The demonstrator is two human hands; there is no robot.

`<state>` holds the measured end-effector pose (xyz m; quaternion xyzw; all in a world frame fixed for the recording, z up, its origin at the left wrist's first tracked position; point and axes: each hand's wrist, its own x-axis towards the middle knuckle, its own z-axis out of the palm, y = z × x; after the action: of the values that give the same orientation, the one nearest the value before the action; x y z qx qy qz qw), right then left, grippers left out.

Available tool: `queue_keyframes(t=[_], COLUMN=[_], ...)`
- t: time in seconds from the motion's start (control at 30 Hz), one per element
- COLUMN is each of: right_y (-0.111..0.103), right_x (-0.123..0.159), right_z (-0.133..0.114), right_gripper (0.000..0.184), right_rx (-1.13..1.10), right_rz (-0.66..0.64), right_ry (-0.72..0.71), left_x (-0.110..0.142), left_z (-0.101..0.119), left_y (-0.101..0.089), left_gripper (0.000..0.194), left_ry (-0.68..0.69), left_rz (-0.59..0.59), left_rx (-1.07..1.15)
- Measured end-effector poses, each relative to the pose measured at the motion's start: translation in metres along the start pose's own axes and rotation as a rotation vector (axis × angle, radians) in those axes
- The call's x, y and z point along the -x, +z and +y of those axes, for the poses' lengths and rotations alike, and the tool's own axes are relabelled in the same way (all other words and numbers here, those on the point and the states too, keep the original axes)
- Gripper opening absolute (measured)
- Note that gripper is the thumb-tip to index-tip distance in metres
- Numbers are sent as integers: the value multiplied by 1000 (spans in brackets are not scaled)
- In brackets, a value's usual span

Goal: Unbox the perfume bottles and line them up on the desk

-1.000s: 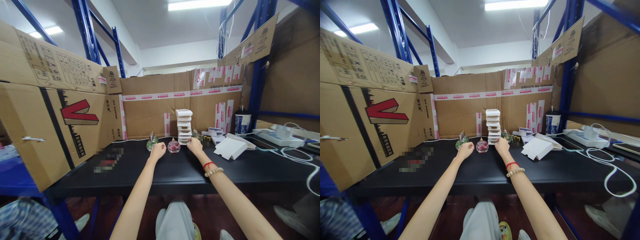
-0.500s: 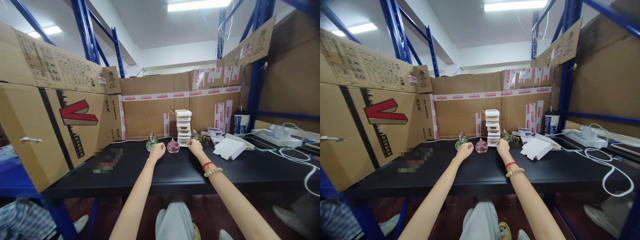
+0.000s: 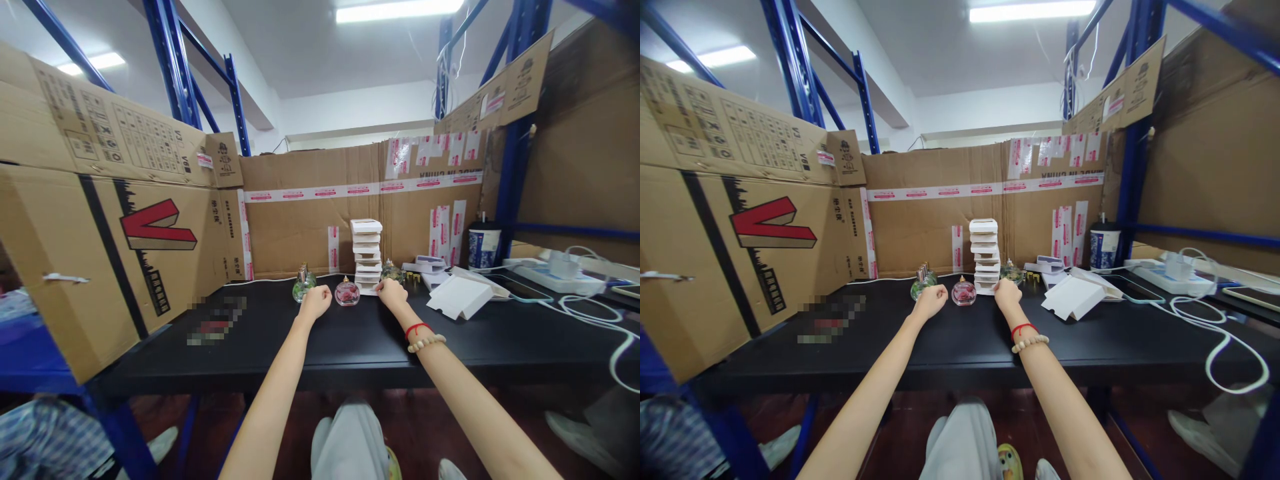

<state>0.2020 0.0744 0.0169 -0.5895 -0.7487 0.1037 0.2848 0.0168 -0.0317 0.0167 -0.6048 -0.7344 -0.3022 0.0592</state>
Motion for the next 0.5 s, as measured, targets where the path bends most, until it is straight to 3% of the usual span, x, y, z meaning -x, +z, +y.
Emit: queue_keyframes(t=[0.5], right_y=[0], right_x=[-19], right_z=[19], right_gripper=[27], right_rx=[-132], right_rz=[141], right_ry=[113], left_x=[-2], left_z=[-3], left_y=[3], left_gripper=[19], left_ry=[6], left_rz=[-4], left_rx=[2])
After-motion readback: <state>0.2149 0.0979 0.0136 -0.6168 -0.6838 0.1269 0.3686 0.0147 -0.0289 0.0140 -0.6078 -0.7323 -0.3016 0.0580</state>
